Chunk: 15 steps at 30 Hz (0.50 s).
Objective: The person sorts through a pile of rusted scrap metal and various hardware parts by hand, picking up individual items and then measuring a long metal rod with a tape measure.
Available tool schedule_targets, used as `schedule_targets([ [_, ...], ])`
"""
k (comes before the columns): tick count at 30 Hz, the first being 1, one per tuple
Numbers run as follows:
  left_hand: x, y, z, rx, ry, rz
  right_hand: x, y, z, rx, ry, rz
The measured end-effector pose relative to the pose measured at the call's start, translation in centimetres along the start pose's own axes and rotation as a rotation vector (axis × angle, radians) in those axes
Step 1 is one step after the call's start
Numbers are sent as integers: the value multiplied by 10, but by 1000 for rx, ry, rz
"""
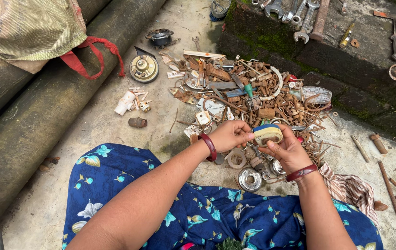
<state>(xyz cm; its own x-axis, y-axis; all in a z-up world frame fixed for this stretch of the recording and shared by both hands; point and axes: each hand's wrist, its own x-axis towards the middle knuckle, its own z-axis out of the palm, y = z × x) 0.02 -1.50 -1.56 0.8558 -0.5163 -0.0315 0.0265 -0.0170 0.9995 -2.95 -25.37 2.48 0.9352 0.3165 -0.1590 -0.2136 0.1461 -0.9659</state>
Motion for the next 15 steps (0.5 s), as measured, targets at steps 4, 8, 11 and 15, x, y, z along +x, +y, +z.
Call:
schedule_targets([
  [4,0,-5,2,12,-24,46,-1,2,4,-57,-52,-3],
  [8,0,-6,3,-20,-60,0,-1,5,8,-137,-5,31],
  [11,0,-5,1,1,-65,-4,-1,5,7,-175,2,21],
  [15,0,-3,1,-17,-77,17,1,9,5,-168,3,-14],
])
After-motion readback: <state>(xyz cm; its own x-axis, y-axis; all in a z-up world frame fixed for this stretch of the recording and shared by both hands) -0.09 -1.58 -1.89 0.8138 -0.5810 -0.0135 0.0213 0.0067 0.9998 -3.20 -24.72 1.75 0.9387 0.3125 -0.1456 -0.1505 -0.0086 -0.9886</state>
